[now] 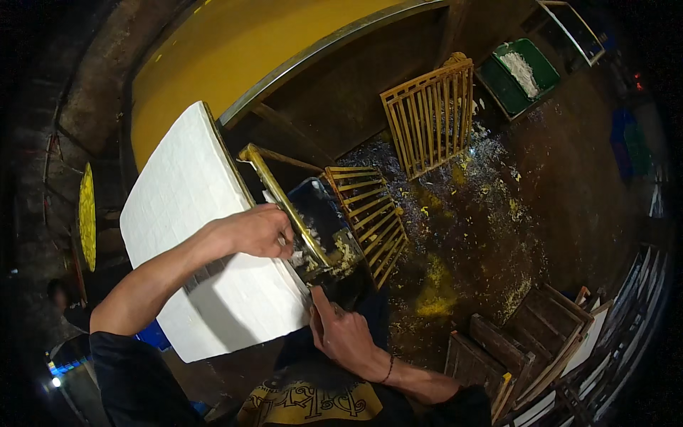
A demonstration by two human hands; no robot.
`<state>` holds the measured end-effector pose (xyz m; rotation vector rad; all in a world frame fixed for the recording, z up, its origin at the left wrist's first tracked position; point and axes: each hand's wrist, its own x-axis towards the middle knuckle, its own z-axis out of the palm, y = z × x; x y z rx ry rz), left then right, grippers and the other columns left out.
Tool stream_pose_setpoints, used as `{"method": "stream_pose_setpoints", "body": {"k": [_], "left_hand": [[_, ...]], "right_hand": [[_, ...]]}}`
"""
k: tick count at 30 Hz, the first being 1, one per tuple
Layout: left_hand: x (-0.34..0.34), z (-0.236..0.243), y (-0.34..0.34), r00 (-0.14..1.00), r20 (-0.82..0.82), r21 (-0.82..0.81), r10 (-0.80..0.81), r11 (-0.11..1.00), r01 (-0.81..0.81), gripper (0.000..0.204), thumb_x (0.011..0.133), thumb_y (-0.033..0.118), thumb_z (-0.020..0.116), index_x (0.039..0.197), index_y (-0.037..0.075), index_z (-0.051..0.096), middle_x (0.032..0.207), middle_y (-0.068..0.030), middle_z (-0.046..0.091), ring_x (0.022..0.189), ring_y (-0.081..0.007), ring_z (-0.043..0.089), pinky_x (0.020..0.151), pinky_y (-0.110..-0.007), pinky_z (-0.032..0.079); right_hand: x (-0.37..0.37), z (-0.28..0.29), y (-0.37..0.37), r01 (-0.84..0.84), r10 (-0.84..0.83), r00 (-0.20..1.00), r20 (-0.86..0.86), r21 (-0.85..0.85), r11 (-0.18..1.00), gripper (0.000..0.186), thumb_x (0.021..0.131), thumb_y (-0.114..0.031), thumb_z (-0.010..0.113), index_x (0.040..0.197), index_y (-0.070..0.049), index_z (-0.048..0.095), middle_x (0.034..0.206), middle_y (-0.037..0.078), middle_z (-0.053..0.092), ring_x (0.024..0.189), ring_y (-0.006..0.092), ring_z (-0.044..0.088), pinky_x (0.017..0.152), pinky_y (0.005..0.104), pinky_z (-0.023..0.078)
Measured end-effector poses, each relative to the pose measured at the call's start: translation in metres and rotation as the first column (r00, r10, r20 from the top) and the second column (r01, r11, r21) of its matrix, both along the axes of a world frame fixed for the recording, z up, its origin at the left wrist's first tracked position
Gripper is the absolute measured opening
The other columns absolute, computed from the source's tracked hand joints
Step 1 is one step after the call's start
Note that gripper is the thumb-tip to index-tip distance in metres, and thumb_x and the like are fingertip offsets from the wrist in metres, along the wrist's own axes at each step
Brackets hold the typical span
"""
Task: The person trims the edges of a white tofu slab with a knife, places a slotted wooden frame over it, and cuts the tofu into strips by running the knife through the frame slots. The person also moves large tofu slabs onto multi-tiered drying racks and retrieves new slabs from a vat.
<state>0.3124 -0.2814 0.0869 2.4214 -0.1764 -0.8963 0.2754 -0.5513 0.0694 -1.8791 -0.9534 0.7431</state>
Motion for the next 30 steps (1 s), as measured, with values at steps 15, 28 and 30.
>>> {"method": "stream_pose_setpoints", "body": {"k": [15,28,30], "left_hand": [[-0.094,0.105,-0.022,0.938,-0.207,-0.393,0.278,0.854,-0.340,0.019,0.083,0.020,0.070,0.090,0.003,0.076,0.071,-0.0021,0.068,0.065,-0.0074,0.057,0.058,-0.026,0.045],[-0.643,-0.099,-0.111,-0.467,-0.711,-0.383,0.526,-0.846,-0.370,0.038,0.089,0.035,0.061,0.111,0.004,0.063,0.090,-0.0070,0.064,0.067,-0.0153,0.060,0.054,-0.026,0.048],[-0.654,-0.192,-0.102,-0.304,-0.780,-0.471,0.546,-0.834,-0.288,0.033,0.090,0.038,0.062,0.108,0.010,0.065,0.085,-0.0021,0.063,0.065,-0.0121,0.056,0.056,-0.028,0.046]], "right_hand": [[-0.005,0.117,-0.060,-0.072,0.031,0.976,0.216,0.186,0.980,0.033,0.079,0.000,0.068,0.113,0.001,0.066,0.087,0.016,0.067,0.074,0.0262,0.066,0.068,0.0326,0.052],[-0.278,0.090,-0.035,-0.055,0.061,0.995,-0.080,0.075,0.996,0.034,0.088,-0.010,0.069,0.117,0.004,0.063,0.111,0.015,0.069,0.100,0.0167,0.064,0.087,0.0288,0.048],[-0.308,0.092,-0.022,-0.068,0.073,0.992,-0.107,0.049,0.996,0.034,0.088,-0.011,0.069,0.118,0.004,0.063,0.108,0.013,0.069,0.097,0.0151,0.063,0.086,0.0288,0.048]]}}
